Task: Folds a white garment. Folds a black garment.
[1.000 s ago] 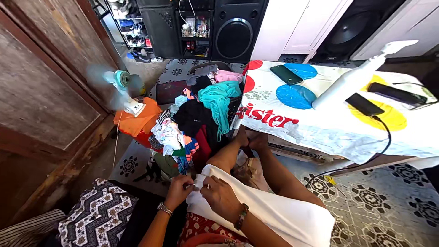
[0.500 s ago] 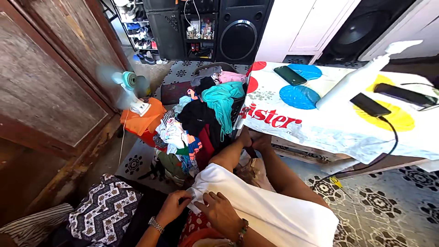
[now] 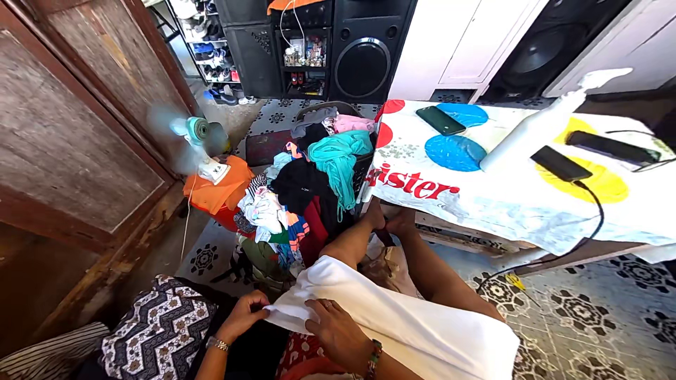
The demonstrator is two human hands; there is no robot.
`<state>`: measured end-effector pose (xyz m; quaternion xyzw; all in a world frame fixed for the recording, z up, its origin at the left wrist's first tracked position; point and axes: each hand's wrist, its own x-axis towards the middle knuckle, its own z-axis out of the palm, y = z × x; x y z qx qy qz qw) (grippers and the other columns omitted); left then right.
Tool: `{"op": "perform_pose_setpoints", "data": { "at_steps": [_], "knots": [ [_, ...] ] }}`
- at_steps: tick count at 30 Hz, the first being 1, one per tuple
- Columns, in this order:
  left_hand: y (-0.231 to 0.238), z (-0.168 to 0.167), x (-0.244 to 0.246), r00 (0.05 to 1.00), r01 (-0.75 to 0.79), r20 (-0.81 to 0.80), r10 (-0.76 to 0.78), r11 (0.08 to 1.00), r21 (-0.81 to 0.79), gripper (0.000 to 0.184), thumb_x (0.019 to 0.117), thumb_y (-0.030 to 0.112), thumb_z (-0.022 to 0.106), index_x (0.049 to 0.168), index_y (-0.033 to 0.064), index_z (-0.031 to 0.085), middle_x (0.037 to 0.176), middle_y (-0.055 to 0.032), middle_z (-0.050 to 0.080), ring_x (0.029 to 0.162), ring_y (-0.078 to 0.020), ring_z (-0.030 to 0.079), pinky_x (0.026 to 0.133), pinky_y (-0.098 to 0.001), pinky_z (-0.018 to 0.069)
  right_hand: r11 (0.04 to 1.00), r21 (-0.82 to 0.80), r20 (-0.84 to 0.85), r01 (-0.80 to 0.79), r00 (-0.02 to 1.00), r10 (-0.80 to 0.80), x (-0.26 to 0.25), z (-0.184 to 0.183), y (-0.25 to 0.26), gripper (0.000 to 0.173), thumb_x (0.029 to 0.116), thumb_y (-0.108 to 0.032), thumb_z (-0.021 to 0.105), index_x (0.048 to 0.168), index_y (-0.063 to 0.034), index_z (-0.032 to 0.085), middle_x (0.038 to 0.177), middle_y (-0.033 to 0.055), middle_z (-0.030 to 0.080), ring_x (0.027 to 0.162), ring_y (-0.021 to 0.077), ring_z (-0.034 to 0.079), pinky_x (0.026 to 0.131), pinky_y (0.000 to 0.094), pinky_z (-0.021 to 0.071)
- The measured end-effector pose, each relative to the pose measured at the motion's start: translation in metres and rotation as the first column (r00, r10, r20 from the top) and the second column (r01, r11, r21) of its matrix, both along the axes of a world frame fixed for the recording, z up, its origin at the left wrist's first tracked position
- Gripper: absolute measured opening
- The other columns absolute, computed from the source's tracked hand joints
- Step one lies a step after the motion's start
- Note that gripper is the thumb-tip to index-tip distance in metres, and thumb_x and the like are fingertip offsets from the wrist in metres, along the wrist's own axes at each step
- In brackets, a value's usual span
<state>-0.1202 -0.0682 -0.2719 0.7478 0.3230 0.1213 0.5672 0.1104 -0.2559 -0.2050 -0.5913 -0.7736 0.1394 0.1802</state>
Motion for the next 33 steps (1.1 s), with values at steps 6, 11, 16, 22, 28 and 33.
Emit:
{"op": "perform_pose_setpoints", "data": {
  "at_steps": [6,11,16,22,28,33],
  "knots": [
    [0.018,-0.018,0.033,0.898,-0.152,0.293,0.327,0.858,-0.491,0.027,0.0960,0.017,0.044,0.102,0.0026,0.066,0.104,-0.0044,0.074,0.098,-0.0129,0.070,0.089,-0.0325,0.0568,0.924,-0.229,-0.646,0.307,0.662,-0.380,0.021,-0.008,0.029,0.027,0.0885,0.000,0.069,0.112,0.0128,0.063,0.120,0.0260,0.064,0.101,0.0304,0.067,0.090,0.0423,0.0566],
    [0.002,-0.047,0.108,0.961,-0.213,0.030,0.275,0.805,-0.554,0.058,0.1120,0.040,0.020,0.150,0.0009,0.037,0.119,-0.0177,0.068,0.101,-0.0214,0.068,0.091,-0.0403,0.0551,0.693,-0.463,-0.661,0.553,0.305,-0.685,0.033,-0.026,0.045,0.062,0.0882,-0.001,0.071,0.144,0.0061,0.043,0.127,0.0240,0.060,0.094,0.0273,0.067,0.083,0.0395,0.0575],
    [-0.002,-0.052,0.109,0.868,-0.444,0.040,0.494,0.811,-0.381,0.038,0.0997,0.006,0.057,0.136,-0.0041,0.053,0.109,-0.0205,0.068,0.087,-0.0224,0.068,0.077,-0.0415,0.0584,0.747,-0.313,-0.614,0.586,0.476,-0.630,0.046,-0.019,0.014,0.035,0.0954,-0.009,0.064,0.127,0.0056,0.061,0.133,0.0262,0.057,0.101,0.0283,0.069,0.083,0.0377,0.0601],
    [0.015,-0.027,0.074,0.858,-0.423,0.119,0.500,0.819,-0.388,0.024,0.1000,0.003,0.051,0.122,-0.0018,0.061,0.097,-0.0078,0.069,0.077,-0.0117,0.067,0.072,-0.0305,0.0584,0.775,-0.255,-0.277,0.578,0.724,-0.632,0.114,-0.018,-0.082,0.029,0.0927,-0.019,0.070,0.115,-0.0006,0.071,0.105,0.0193,0.071,0.092,0.0355,0.069,0.083,0.0535,0.0564],
    [0.015,0.009,0.099,0.843,-0.377,0.269,0.465,0.869,-0.322,0.023,0.1043,0.005,0.045,0.119,-0.0014,0.062,0.097,-0.0043,0.071,0.081,-0.0101,0.069,0.075,-0.0280,0.0597,0.833,0.159,-0.098,0.529,0.848,-0.520,0.089,-0.062,-0.095,0.013,0.0854,-0.014,0.072,0.092,-0.0049,0.077,0.093,0.0153,0.073,0.085,0.0335,0.074,0.071,0.0503,0.0600],
    [0.027,0.031,0.079,0.839,-0.374,0.312,0.446,0.889,-0.266,0.021,0.1047,0.006,0.045,0.116,0.0001,0.062,0.094,-0.0029,0.074,0.080,-0.0099,0.072,0.073,-0.0288,0.0623,0.805,0.350,-0.156,0.479,0.877,-0.454,0.080,-0.048,-0.095,0.016,0.0892,-0.019,0.061,0.090,-0.0107,0.075,0.085,0.0076,0.071,0.077,0.0234,0.071,0.065,0.0387,0.0594]
  ]
}}
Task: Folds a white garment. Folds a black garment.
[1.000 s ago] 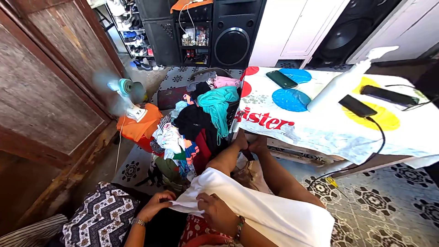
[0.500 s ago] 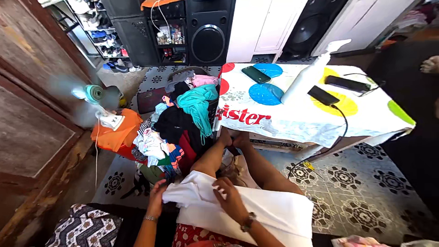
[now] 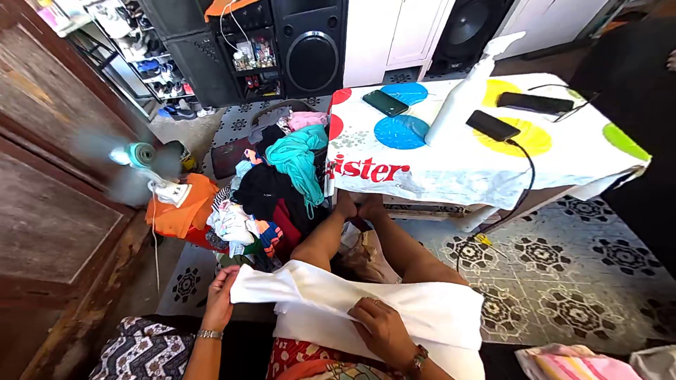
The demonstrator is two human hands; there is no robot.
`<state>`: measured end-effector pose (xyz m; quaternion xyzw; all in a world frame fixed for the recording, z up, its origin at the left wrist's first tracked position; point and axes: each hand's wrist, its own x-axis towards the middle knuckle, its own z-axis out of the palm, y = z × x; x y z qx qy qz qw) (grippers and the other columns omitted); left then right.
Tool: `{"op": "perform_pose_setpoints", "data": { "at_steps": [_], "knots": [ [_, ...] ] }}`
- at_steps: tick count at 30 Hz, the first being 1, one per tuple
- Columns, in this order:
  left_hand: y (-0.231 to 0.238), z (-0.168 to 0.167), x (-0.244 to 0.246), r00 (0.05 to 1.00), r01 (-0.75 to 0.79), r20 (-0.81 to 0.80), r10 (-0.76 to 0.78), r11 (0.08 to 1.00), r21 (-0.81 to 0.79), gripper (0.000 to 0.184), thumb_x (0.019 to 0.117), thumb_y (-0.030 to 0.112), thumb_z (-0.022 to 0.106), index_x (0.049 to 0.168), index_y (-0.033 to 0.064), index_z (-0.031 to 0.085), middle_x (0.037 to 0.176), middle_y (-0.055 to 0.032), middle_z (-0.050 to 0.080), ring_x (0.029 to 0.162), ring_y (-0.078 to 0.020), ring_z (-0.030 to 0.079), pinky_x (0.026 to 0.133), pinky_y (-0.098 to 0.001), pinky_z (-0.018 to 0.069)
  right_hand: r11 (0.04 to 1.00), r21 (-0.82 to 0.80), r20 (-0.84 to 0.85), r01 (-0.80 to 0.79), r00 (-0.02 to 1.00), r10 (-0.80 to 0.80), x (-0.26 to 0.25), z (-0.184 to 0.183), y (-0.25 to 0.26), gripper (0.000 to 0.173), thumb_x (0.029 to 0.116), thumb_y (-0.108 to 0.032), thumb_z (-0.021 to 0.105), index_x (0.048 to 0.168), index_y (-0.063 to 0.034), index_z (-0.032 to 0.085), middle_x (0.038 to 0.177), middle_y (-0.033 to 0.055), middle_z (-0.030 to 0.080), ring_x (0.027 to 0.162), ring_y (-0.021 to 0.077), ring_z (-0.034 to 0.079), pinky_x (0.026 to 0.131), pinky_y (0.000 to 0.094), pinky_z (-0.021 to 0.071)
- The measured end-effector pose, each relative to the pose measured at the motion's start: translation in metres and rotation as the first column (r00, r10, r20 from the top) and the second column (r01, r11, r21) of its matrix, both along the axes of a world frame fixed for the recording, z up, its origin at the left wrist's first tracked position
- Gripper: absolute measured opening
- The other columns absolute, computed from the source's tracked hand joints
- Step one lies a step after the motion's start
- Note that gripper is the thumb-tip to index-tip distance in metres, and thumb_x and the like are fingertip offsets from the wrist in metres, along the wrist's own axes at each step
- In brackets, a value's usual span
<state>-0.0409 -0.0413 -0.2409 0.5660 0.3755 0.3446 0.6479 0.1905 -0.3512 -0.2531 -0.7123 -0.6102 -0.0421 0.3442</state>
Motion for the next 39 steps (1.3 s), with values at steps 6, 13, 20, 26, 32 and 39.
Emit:
{"op": "perform_pose_setpoints", "data": {
  "at_steps": [6,13,20,26,32,39],
  "knots": [
    [0.001,-0.035,-0.012,0.547,0.532,-0.713,-0.439,0.840,-0.108,0.032,0.1019,0.013,0.060,0.129,-0.0049,0.063,0.120,-0.0240,0.067,0.108,-0.0321,0.067,0.098,-0.0486,0.0521,0.973,-0.228,-0.183,0.041,0.980,-0.084,0.018,-0.004,-0.038,0.023,0.0937,-0.022,0.067,0.106,-0.0070,0.078,0.108,0.0152,0.074,0.103,0.0346,0.071,0.086,0.0543,0.0577],
    [-0.011,-0.029,0.079,0.732,0.554,-0.615,-0.293,0.781,0.288,0.036,0.1031,0.010,0.053,0.136,-0.0031,0.060,0.136,-0.0215,0.062,0.128,-0.0334,0.059,0.110,-0.0485,0.0451,0.638,-0.501,-0.156,0.585,0.664,-0.731,0.138,0.013,-0.109,0.035,0.1021,-0.012,0.055,0.132,0.0043,0.064,0.136,0.0335,0.057,0.129,0.0552,0.051,0.105,0.0709,0.0381],
    [-0.001,-0.013,0.099,0.678,0.647,-0.669,-0.305,0.680,0.345,0.018,0.0977,0.006,0.062,0.108,-0.0080,0.068,0.099,-0.0212,0.070,0.095,-0.0303,0.069,0.091,-0.0490,0.0548,0.610,-0.421,-0.205,0.672,0.584,-0.785,0.159,0.006,-0.139,0.026,0.1032,-0.010,0.053,0.107,0.0102,0.069,0.105,0.0324,0.069,0.103,0.0505,0.067,0.092,0.0684,0.0480],
    [-0.019,0.006,0.108,0.742,0.648,-0.596,-0.308,0.560,0.517,0.016,0.0902,0.010,0.070,0.102,-0.0006,0.074,0.104,-0.0153,0.073,0.104,-0.0317,0.067,0.096,-0.0529,0.0520,0.591,-0.564,-0.219,0.577,0.585,-0.781,0.173,0.003,-0.140,0.032,0.1063,-0.017,0.049,0.117,0.0082,0.067,0.117,0.0309,0.066,0.110,0.0472,0.065,0.096,0.0641,0.0487],
    [-0.081,0.002,0.135,0.621,0.784,-0.737,-0.266,0.231,0.577,0.010,0.0863,0.020,0.078,0.091,0.0117,0.081,0.099,-0.0117,0.074,0.106,-0.0393,0.065,0.094,-0.0631,0.0470,0.635,-0.668,-0.559,0.387,0.303,-0.772,0.162,-0.022,-0.162,0.034,0.1082,-0.020,0.051,0.110,0.0107,0.066,0.099,0.0245,0.068,0.091,0.0305,0.068,0.088,0.0487,0.0541],
    [-0.127,0.015,0.126,0.454,0.851,-0.767,-0.453,-0.035,0.524,0.036,0.0798,0.046,0.078,0.091,0.0117,0.076,0.083,-0.0068,0.072,0.084,-0.0275,0.070,0.084,-0.0517,0.0529,0.659,-0.592,-0.717,0.464,0.069,-0.693,0.151,-0.026,-0.157,0.038,0.1096,-0.027,0.049,0.119,0.0074,0.061,0.100,0.0180,0.066,0.086,0.0216,0.065,0.080,0.0417,0.0546]
  ]
}}
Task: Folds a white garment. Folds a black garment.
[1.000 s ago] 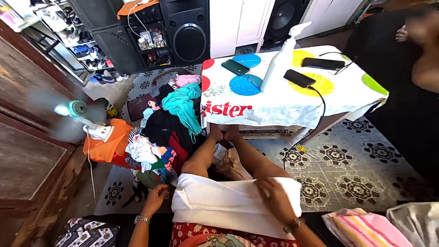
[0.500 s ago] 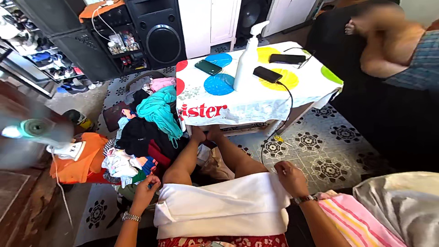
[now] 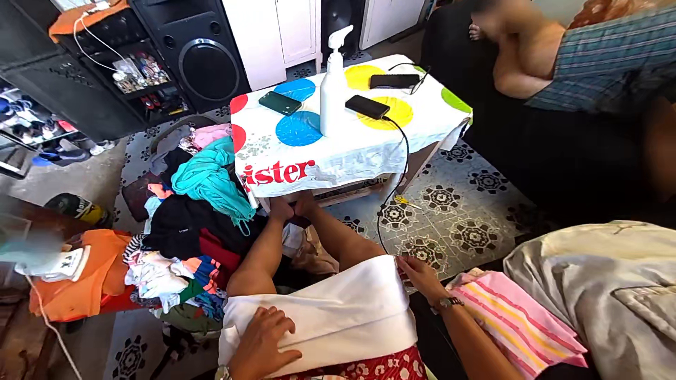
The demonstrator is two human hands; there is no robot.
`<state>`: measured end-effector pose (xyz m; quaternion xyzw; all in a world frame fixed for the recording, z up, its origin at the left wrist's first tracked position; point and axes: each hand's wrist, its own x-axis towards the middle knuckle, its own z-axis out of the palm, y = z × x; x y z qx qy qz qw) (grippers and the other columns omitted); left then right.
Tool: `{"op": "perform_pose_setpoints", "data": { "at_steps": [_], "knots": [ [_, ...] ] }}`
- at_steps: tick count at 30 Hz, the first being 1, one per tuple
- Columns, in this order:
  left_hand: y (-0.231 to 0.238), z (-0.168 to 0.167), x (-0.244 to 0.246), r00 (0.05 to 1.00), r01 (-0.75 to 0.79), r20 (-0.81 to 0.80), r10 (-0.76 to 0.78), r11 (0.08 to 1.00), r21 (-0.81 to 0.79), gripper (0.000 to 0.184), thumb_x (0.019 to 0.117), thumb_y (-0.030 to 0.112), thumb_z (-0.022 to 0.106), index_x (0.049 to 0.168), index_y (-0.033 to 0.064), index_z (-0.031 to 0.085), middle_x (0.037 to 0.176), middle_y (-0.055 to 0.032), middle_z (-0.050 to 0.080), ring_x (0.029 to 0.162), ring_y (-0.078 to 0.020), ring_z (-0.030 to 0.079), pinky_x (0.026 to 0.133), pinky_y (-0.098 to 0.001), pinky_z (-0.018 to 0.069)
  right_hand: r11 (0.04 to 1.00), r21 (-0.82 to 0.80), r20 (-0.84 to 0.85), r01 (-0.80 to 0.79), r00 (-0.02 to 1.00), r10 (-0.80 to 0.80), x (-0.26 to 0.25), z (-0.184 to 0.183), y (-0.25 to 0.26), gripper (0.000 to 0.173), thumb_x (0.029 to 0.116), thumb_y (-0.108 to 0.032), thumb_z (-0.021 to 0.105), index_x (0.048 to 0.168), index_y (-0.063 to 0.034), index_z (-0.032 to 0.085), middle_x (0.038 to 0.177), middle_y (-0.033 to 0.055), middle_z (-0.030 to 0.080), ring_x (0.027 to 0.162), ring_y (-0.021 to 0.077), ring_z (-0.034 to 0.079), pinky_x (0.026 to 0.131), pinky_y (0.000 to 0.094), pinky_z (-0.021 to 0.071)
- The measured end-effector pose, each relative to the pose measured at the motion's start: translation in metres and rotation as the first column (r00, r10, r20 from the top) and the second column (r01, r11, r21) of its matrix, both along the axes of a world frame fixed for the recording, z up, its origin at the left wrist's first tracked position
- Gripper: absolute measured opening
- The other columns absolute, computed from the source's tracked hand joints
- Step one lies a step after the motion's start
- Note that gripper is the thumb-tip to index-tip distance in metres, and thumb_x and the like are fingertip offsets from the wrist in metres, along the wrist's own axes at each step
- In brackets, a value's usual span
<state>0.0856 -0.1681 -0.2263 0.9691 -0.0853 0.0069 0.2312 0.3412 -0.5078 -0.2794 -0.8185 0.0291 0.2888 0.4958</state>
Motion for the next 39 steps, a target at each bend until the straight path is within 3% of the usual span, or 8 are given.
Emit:
{"op": "perform_pose_setpoints", "data": {
  "at_steps": [8,14,19,25,29,32,36,39],
  "knots": [
    [-0.013,-0.004,-0.033,0.956,-0.160,0.219,0.194,0.974,-0.161,0.016,0.0889,0.023,0.068,0.085,0.0100,0.077,0.080,-0.0039,0.073,0.077,-0.0167,0.070,0.072,-0.0327,0.0584,0.954,0.122,0.292,0.273,0.909,-0.298,-0.005,0.003,-0.004,0.028,0.1088,-0.013,0.041,0.107,0.0103,0.056,0.085,0.0081,0.054,0.073,0.0092,0.055,0.069,0.0282,0.0487],
    [-0.003,0.001,-0.021,0.968,-0.240,0.043,0.249,0.958,-0.155,0.017,0.0933,0.020,0.068,0.093,0.0068,0.079,0.097,-0.0096,0.076,0.093,-0.0256,0.074,0.084,-0.0447,0.0608,0.996,0.070,0.009,0.055,0.998,-0.056,-0.016,-0.023,0.000,0.052,0.1124,-0.035,0.033,0.139,0.0065,0.049,0.121,0.0259,0.061,0.105,0.0280,0.062,0.092,0.0472,0.0514],
    [0.045,0.013,0.023,0.890,-0.358,-0.246,0.384,0.922,0.147,0.029,0.0960,0.027,0.069,0.115,0.0073,0.076,0.139,-0.0150,0.061,0.140,-0.0406,0.044,0.114,-0.0638,0.0302,0.994,0.090,0.149,0.068,0.985,-0.081,-0.016,-0.012,0.005,0.030,0.1081,-0.022,0.051,0.098,0.0044,0.062,0.076,0.0046,0.057,0.067,0.0072,0.055,0.068,0.0290,0.0495],
    [0.043,0.006,0.047,0.905,-0.424,0.000,0.425,0.904,0.061,0.022,0.1002,0.019,0.062,0.103,0.0013,0.075,0.101,-0.0165,0.075,0.105,-0.0349,0.070,0.107,-0.0591,0.0417,0.978,0.043,0.328,0.203,0.922,-0.205,0.015,-0.004,-0.006,0.033,0.1075,-0.023,0.053,0.108,0.0094,0.061,0.087,0.0154,0.062,0.078,0.0169,0.060,0.077,0.0388,0.0513],
    [0.030,0.002,0.069,0.859,-0.466,-0.186,0.476,0.879,0.097,0.032,0.1005,0.025,0.063,0.125,0.0067,0.070,0.129,-0.0184,0.066,0.129,-0.0394,0.056,0.112,-0.0619,0.0346,0.996,0.009,-0.079,0.085,0.993,-0.084,0.002,-0.035,0.000,0.059,0.1128,-0.042,0.029,0.139,0.0061,0.051,0.121,0.0280,0.063,0.106,0.0344,0.065,0.091,0.0538,0.0523],
    [0.018,-0.004,0.059,0.856,-0.516,-0.056,0.513,0.854,-0.063,0.035,0.0971,0.025,0.065,0.128,0.0090,0.070,0.135,-0.0185,0.062,0.130,-0.0390,0.054,0.110,-0.0577,0.0401,0.980,0.179,-0.265,0.083,0.964,-0.033,-0.026,-0.037,0.002,0.065,0.1106,-0.052,0.017,0.145,-0.0074,0.050,0.124,0.0130,0.068,0.110,0.0198,0.067,0.093,0.0444,0.0565],
    [0.022,0.009,0.010,0.739,-0.543,0.090,0.668,0.669,-0.508,0.030,0.0962,0.009,0.061,0.121,-0.0058,0.067,0.119,-0.0216,0.068,0.109,-0.0288,0.067,0.093,-0.0430,0.0556,0.845,0.397,-0.271,0.358,0.925,-0.265,-0.039,0.003,-0.008,0.039,0.1122,-0.033,0.027,0.118,-0.0127,0.060,0.087,-0.0041,0.073,0.077,0.0043,0.071,0.067,0.0269,0.0614],
    [0.040,0.016,-0.044,0.566,-0.594,-0.149,0.811,0.276,-0.756,0.029,0.1006,0.008,0.052,0.123,-0.0075,0.061,0.102,-0.0107,0.069,0.085,-0.0128,0.068,0.073,-0.0286,0.0583,0.514,0.773,-0.250,0.371,0.924,-0.290,-0.036,0.048,0.002,0.048,0.1115,-0.028,0.018,0.108,-0.0213,0.065,0.092,-0.0102,0.077,0.085,-0.0015,0.073,0.075,0.0216,0.0628]
  ]
}}
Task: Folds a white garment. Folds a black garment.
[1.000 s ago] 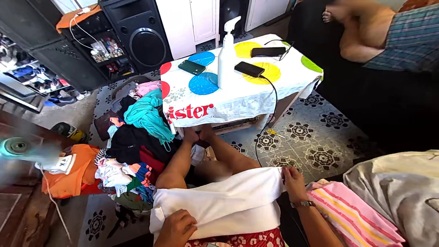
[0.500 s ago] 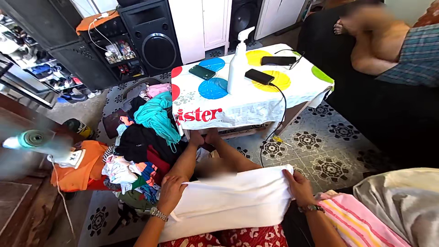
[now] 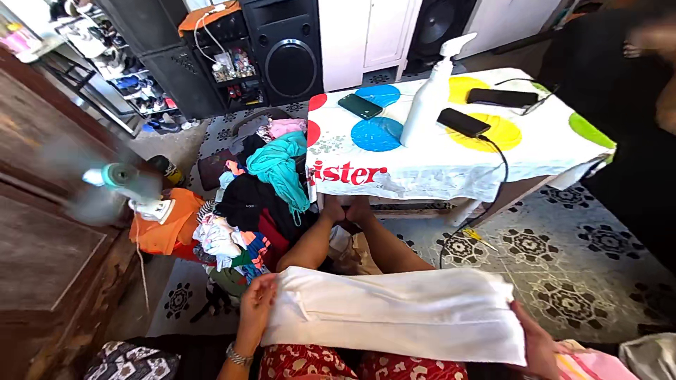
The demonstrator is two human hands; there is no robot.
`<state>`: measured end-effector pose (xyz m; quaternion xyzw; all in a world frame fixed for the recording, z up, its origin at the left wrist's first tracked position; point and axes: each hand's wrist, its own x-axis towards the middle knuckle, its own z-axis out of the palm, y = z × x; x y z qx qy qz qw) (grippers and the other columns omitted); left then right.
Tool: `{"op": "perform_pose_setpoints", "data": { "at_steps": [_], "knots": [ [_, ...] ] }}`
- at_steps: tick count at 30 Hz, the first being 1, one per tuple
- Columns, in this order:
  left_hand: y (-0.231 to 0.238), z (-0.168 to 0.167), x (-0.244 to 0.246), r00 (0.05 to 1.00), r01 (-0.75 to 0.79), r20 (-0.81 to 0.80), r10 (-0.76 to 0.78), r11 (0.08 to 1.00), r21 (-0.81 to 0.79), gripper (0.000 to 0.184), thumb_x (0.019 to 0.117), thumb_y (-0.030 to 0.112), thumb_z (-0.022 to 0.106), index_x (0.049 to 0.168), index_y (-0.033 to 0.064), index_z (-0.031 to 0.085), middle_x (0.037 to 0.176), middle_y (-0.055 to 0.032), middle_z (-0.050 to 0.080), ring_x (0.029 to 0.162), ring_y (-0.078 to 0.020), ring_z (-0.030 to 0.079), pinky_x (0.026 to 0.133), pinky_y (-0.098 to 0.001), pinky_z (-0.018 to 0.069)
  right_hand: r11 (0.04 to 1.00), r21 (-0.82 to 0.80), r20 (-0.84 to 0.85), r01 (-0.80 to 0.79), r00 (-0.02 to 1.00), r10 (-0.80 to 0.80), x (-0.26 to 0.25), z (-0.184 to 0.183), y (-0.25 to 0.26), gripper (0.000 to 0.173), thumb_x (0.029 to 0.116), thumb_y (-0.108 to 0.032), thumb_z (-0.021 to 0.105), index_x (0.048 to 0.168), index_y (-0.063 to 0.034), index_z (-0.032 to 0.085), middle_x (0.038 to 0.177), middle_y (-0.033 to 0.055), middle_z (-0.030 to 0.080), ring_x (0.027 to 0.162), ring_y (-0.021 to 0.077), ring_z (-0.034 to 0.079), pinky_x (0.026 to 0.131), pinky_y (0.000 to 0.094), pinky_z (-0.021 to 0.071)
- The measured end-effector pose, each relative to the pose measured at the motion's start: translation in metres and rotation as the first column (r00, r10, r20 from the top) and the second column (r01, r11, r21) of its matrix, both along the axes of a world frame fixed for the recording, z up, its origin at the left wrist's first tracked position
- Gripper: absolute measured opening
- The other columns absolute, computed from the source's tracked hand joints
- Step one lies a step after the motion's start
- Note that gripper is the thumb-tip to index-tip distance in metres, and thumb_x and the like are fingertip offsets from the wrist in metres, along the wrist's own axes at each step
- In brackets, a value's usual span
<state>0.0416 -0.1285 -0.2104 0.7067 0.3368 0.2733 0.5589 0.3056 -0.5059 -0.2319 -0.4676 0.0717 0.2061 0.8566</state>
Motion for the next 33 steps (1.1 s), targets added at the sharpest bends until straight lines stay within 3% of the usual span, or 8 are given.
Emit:
{"op": "perform_pose_setpoints", "data": {
  "at_steps": [5,8,12,15,19,23,26,33],
  "knots": [
    [0.017,-0.012,-0.069,0.999,-0.012,0.024,0.027,0.866,-0.499,0.049,0.1112,0.030,0.020,0.130,0.0021,0.056,0.097,-0.0060,0.074,0.083,-0.0183,0.074,0.070,-0.0348,0.0624,0.945,-0.167,0.224,-0.280,0.923,0.313,-0.048,0.091,0.109,0.025,0.0967,-0.013,0.046,0.116,-0.0156,0.062,0.091,-0.0103,0.075,0.082,-0.0020,0.071,0.072,0.0196,0.0615],
    [0.024,-0.013,-0.080,0.996,0.088,0.080,-0.046,0.738,-0.669,0.078,0.1061,0.053,0.000,0.139,0.0053,0.051,0.106,-0.0097,0.076,0.095,-0.0252,0.074,0.079,-0.0436,0.0620,0.634,-0.399,0.427,-0.662,0.478,0.768,-0.112,0.091,0.192,0.057,0.0995,-0.012,0.057,0.152,0.0017,0.038,0.120,0.0058,0.068,0.100,0.0065,0.068,0.089,0.0278,0.0584],
    [0.031,-0.011,-0.076,0.998,-0.001,0.044,0.045,0.712,-0.702,0.070,0.1091,0.051,0.007,0.140,0.0044,0.049,0.111,-0.0097,0.073,0.098,-0.0185,0.072,0.086,-0.0390,0.0598,0.349,-0.730,0.419,-0.588,0.019,0.908,-0.161,0.032,0.253,0.061,0.0995,-0.025,0.065,0.150,0.0032,0.046,0.139,0.0270,0.057,0.126,0.0364,0.059,0.107,0.0465,0.0487],
    [0.030,-0.019,-0.066,0.999,0.024,-0.018,-0.043,0.817,-0.576,0.037,0.1049,0.012,0.051,0.139,-0.0015,0.049,0.113,-0.0147,0.071,0.097,-0.0209,0.072,0.087,-0.0401,0.0613,0.555,-0.755,0.573,-0.349,0.062,0.817,-0.170,-0.001,0.243,0.037,0.0982,-0.018,0.063,0.130,0.0012,0.067,0.133,0.0239,0.063,0.127,0.0368,0.059,0.110,0.0469,0.0472],
    [0.021,0.018,-0.048,0.989,0.136,0.123,-0.083,0.845,-0.517,0.039,0.0959,-0.002,0.058,0.134,-0.0022,0.050,0.108,-0.0108,0.072,0.094,-0.0173,0.073,0.085,-0.0355,0.0620,0.748,-0.663,0.746,-0.006,0.076,0.662,-0.168,-0.011,0.233,0.037,0.1023,-0.025,0.048,0.124,-0.0062,0.072,0.135,0.0156,0.066,0.124,0.0341,0.063,0.104,0.0537,0.0498],
    [0.029,0.032,-0.057,0.982,0.078,0.188,0.025,0.849,-0.522,0.038,0.0974,-0.004,0.052,0.136,-0.0017,0.049,0.107,-0.0098,0.074,0.091,-0.0164,0.074,0.084,-0.0343,0.0631,0.653,-0.747,0.657,0.125,-0.004,0.754,-0.164,-0.021,0.245,0.056,0.1068,-0.042,0.030,0.144,-0.0130,0.060,0.155,0.0138,0.051,0.146,0.0403,0.043,0.114,0.0707,0.0306],
    [0.048,-0.008,-0.075,0.961,-0.165,-0.260,0.095,0.951,-0.263,0.044,0.0992,0.003,0.060,0.141,-0.0024,0.049,0.115,-0.0180,0.069,0.098,-0.0224,0.071,0.087,-0.0389,0.0593,0.494,-0.864,0.493,0.099,-0.036,0.869,-0.166,-0.044,0.255,0.058,0.1063,-0.047,0.031,0.153,-0.0188,0.051,0.163,0.0124,0.039,0.152,0.0441,0.030,0.114,0.0789,0.0184],
    [-0.037,-0.025,-0.019,0.908,0.273,-0.411,-0.075,0.851,0.449,0.052,0.1035,0.031,0.048,0.149,0.0067,0.053,0.158,-0.0183,0.044,0.148,-0.0420,0.037,0.116,-0.0697,0.0278,0.510,-0.855,0.513,0.095,0.014,0.858,-0.166,-0.053,0.255,0.059,0.1055,-0.039,0.029,0.152,-0.0108,0.051,0.163,0.0120,0.040,0.152,0.0416,0.032,0.111,0.0792,0.0220]
  ]
}}
